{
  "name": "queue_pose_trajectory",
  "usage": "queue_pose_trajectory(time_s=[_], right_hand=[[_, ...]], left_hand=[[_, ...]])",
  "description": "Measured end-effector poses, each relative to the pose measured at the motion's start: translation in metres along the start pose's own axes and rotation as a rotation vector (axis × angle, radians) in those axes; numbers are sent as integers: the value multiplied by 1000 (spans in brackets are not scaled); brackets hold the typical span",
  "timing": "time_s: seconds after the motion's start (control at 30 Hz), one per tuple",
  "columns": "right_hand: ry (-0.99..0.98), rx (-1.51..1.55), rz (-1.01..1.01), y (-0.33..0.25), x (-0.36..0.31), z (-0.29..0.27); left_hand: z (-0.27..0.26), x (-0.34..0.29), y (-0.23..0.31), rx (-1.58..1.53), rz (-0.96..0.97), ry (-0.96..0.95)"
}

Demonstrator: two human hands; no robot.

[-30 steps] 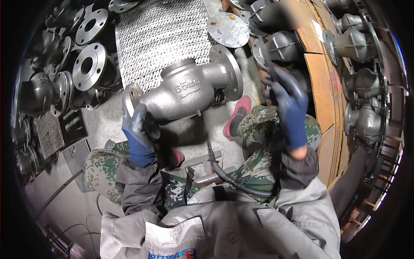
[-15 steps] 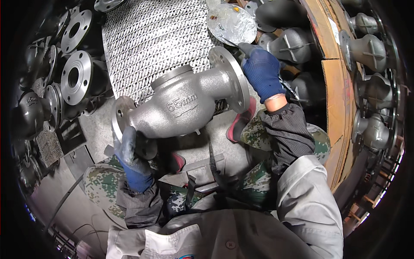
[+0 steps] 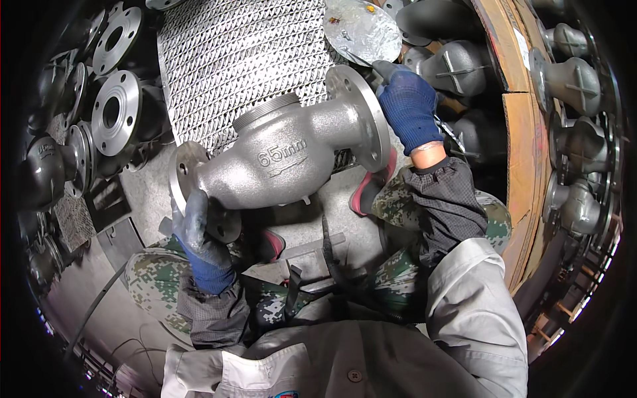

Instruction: Deburring and finishing metal valve or pipe castings using a handheld rotary tool and scraper.

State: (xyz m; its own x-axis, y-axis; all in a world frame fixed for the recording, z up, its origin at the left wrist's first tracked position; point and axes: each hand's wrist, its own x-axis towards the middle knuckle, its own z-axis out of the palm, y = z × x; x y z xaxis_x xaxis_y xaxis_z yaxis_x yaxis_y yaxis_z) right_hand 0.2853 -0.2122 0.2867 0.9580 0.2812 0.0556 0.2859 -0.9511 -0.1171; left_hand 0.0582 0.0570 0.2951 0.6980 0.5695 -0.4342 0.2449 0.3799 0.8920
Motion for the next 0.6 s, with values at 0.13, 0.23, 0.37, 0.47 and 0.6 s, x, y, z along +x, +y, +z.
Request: queue_pose_trajectory(time_s=[0.13,0.23,0.37,0.47,0.6], right_hand=[[39,34,-13,0,1,2],[-27,7,38,1,1,3],[-3,18,-10,0,1,3],[6,41,-38,0,2,1],[-35,57,-16,-2,4,-2]], left_hand=[[-4,1,-5,169,162,-11],[-2,0,2,88,27,-55],[-12,5,-4,211,42,-121],[-16,3,-7,138,13,-75],[13,-4,10,-138,-4,32]])
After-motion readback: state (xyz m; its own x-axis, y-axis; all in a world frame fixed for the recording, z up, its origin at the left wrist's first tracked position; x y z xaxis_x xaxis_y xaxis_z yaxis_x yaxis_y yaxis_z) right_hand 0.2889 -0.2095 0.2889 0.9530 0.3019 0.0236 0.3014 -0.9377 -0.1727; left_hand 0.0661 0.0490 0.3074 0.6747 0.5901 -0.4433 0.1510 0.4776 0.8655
